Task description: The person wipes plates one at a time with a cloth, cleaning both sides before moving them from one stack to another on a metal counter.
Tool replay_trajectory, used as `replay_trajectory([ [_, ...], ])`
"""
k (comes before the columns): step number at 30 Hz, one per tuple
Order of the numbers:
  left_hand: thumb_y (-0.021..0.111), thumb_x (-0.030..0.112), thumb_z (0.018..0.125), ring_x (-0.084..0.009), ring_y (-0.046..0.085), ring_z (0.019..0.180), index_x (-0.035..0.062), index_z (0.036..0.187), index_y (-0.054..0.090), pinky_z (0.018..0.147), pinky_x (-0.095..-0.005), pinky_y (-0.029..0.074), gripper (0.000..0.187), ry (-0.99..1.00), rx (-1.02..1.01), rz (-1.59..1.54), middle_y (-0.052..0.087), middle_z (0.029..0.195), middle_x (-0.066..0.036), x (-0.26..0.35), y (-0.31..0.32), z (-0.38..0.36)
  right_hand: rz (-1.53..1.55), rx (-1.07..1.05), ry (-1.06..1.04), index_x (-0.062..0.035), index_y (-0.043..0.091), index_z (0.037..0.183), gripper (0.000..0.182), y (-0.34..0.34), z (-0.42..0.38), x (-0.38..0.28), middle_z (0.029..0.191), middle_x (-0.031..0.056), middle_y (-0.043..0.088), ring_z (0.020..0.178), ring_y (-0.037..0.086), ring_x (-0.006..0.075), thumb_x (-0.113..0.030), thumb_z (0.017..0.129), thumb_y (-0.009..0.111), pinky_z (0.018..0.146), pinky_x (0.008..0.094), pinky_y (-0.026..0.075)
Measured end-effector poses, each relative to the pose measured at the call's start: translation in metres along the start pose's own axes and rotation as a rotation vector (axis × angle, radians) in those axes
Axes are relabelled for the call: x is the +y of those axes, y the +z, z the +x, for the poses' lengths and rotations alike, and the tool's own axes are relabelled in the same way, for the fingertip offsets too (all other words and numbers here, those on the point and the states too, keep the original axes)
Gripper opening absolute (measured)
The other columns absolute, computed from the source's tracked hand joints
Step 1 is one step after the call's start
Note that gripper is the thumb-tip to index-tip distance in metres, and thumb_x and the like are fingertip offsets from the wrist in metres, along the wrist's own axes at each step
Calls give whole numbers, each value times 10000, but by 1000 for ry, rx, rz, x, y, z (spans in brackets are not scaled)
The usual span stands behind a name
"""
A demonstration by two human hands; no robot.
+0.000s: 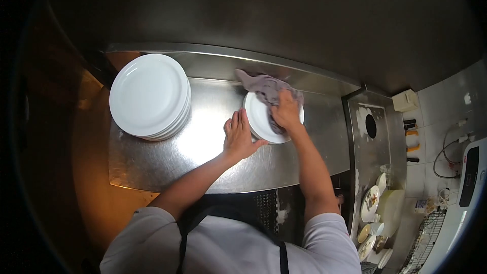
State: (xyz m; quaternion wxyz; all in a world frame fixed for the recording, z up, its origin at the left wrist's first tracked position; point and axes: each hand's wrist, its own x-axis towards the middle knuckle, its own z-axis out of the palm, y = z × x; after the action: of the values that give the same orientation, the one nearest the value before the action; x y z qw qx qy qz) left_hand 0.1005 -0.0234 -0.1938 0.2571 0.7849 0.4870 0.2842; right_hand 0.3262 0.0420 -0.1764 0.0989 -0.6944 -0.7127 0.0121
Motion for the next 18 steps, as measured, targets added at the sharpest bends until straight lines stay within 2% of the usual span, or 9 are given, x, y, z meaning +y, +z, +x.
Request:
replay_trajectory([
  [2,767,563,738,-421,237,1433,-150,1467,153,1143,-529,155,1191,-4,14,16,285,1522,-313,2,3,-2,118,47,-108,28,493,1317,581,14,13,-31,1457,298,426,1356,410,435,-241,826,645,1139,491,306],
  [5,754,564,744,-391,238,1446,-140,1468,194,1153,-530,137,1155,-41,-30,29,288,1524,-300,5,1,-1,328,-20,-167,13,506,1315,562,-2,-10,-64,1416,265,481,1309,458,422,-214,820,645,1106,461,355],
  [8,762,556,731,-391,244,1445,-121,1469,225,1153,-524,144,1137,71,-42,272,313,1510,-284,-5,21,-4,476,-137,-285,-29,545,1302,516,-43,-61,-58,1312,220,573,1211,542,385,-161,811,631,1051,443,415],
  [10,757,579,727,-384,246,1447,-105,1486,179,1157,-518,143,1174,77,-7,229,305,1514,-270,-2,14,-3,502,-196,-236,-52,580,1273,483,-55,-93,-19,1247,218,607,1171,564,381,-124,797,620,1038,448,430],
  [12,747,600,732,-384,247,1446,-102,1496,142,1160,-518,139,1201,-66,-20,161,289,1520,-274,7,13,-1,341,-339,6,-47,599,1253,466,-86,-88,16,1249,207,615,1196,566,362,-95,790,612,1041,432,440],
  [13,723,629,756,-392,221,1459,-108,1503,84,1168,-522,125,1229,-77,-78,183,257,1536,-286,11,5,-1,235,-242,-73,-55,585,1279,489,-85,-76,40,1255,201,616,1217,558,356,-93,793,612,1053,441,428],
  [14,707,637,766,-394,219,1459,-115,1501,94,1166,-520,132,1217,-75,-75,181,255,1542,-284,14,5,-2,138,-142,-145,-62,570,1305,512,-75,-64,56,1261,195,617,1238,549,351,-91,795,612,1065,451,416],
  [16,676,653,787,-397,215,1461,-128,1498,115,1161,-518,145,1196,-58,-73,189,251,1553,-280,16,6,-2,25,-89,-165,-74,533,1351,557,-55,-29,55,1370,199,551,1339,467,344,-113,802,612,1112,478,353],
  [18,677,668,778,-396,213,1461,-124,1488,158,1165,-529,132,1184,-56,-78,225,269,1540,-283,16,9,-3,145,10,-134,-102,493,1402,589,-18,1,32,1480,212,442,1424,351,356,-268,853,631,1152,523,266],
])
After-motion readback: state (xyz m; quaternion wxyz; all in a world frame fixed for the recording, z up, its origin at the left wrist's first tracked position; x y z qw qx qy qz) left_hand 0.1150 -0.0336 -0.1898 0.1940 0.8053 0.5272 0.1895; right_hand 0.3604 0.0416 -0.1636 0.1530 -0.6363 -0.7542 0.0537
